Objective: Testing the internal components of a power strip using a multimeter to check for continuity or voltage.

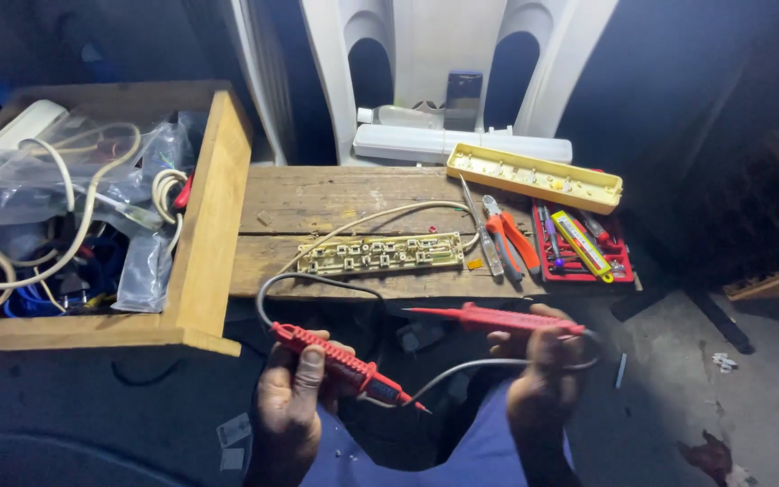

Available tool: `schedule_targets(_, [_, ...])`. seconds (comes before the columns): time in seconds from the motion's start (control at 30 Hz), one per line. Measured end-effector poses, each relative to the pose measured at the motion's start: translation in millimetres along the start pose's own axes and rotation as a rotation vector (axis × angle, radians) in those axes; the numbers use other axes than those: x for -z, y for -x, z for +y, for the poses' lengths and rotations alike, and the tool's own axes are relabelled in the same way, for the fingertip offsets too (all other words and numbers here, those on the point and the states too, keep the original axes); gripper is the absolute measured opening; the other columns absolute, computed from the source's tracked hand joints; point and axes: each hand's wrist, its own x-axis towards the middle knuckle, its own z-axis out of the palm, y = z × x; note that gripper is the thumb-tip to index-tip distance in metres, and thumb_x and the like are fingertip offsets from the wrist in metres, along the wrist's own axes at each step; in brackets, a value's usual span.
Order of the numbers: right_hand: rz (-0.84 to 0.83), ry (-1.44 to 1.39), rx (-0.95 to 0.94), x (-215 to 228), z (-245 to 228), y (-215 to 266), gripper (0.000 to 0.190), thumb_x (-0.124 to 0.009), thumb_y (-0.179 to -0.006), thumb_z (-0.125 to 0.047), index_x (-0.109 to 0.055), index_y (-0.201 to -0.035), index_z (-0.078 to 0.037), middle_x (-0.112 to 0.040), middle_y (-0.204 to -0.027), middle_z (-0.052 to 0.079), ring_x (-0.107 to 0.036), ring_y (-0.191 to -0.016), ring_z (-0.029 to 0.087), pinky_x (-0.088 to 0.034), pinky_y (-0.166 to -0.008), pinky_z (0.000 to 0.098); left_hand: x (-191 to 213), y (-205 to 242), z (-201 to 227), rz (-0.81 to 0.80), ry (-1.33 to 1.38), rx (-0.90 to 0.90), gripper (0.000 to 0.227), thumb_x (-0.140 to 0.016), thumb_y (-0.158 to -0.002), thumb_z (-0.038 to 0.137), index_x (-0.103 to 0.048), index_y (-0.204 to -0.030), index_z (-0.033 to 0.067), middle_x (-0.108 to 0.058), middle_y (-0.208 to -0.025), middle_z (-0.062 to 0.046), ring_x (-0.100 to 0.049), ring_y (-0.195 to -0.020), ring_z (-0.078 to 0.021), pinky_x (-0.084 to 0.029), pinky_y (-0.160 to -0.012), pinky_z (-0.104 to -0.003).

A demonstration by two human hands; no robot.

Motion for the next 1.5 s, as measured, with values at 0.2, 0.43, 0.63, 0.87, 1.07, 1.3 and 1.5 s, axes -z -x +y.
schedule_targets(0.2, [0.185,-0.334,-0.225,28,29,-77,0.034,-0.057,-0.102,-0.038,-0.068,-0.114,-0.008,-0.071,-0.079,0.011,-0.069,-0.053,0.027,-0.056,-0.044,0.0353,-15,-15,23,0.032,-0.146,-0.142,0.038,-0.054,-0.104,0.033,-0.068,-0.122,0.0021,-0.085,-0.094,-0.019,-0.067,-0.059,-0.0193,-0.045,-0.052,-0.027])
schedule_targets(0.43, [0.134,-0.356,-0.235,29,32,-108,0.029,-0.062,-0.094,-0.034,-0.074,-0.107,-0.011,-0.069,-0.072,0.008,-0.068,-0.058,0.024,-0.059,-0.053,0.038,-32,-51,23,0.038,-0.133,-0.21,0.028,-0.07,-0.101,0.018,-0.07,-0.126,0.0076,-0.069,-0.099,-0.005,-0.062,-0.076,-0.0134,-0.054,-0.068,-0.026])
schedule_targets(0.63, [0.032,-0.46,-0.156,30,29,-116,0.029,-0.056,-0.094,-0.032,-0.068,-0.093,-0.006,-0.068,-0.088,0.006,-0.065,-0.072,0.022,-0.061,-0.056,0.0378,-67,-74,38,-0.003,-0.241,-0.433,0.011,-0.069,-0.101,0.017,-0.066,-0.108,0.0083,-0.075,-0.09,-0.007,-0.078,-0.08,-0.0165,-0.064,-0.064,-0.028])
schedule_targets(0.87, [0.228,-0.361,-0.295,38,54,-133,0.026,-0.062,-0.093,-0.037,-0.072,-0.106,-0.016,-0.073,-0.078,0.007,-0.071,-0.06,0.027,-0.053,-0.047,0.0339,-75,-89,11,0.099,-0.318,-0.411,0.023,-0.069,-0.1,0.016,-0.064,-0.121,0.007,-0.072,-0.112,-0.01,-0.074,-0.09,-0.0171,-0.069,-0.071,-0.028])
schedule_targets(1.07, [0.059,-0.374,-0.182,33,56,-142,0.029,-0.071,-0.09,-0.016,-0.072,-0.118,-0.01,-0.075,-0.102,0.012,-0.074,-0.079,0.031,-0.066,-0.07,0.0412,-81,-95,5,0.114,-0.414,-0.471,0.018,-0.07,-0.1,0.015,-0.066,-0.116,0.0062,-0.076,-0.108,-0.009,-0.075,-0.092,-0.0167,-0.068,-0.076,-0.028])
schedule_targets(1.3, [-0.07,-0.267,-0.059,15,52,-137,0.029,-0.066,-0.094,-0.006,-0.069,-0.123,-0.008,-0.075,-0.117,0.018,-0.076,-0.109,0.033,-0.07,-0.091,0.0449,-91,-99,-5,0.058,-0.526,-0.563,0.014,-0.069,-0.101,0.016,-0.072,-0.111,0.0063,-0.08,-0.107,-0.007,-0.077,-0.101,-0.0195,-0.059,-0.096,-0.031])
schedule_targets(1.5, [-0.095,-0.237,-0.055,5,49,-129,0.027,-0.065,-0.096,-0.005,-0.066,-0.123,-0.009,-0.073,-0.122,0.018,-0.075,-0.114,0.03,-0.068,-0.103,0.0478,-91,-102,-5,0.096,-0.667,-0.593,0.013,-0.069,-0.101,0.021,-0.076,-0.103,0.0097,-0.079,-0.099,-0.004,-0.076,-0.095,-0.0202,-0.058,-0.093,-0.034])
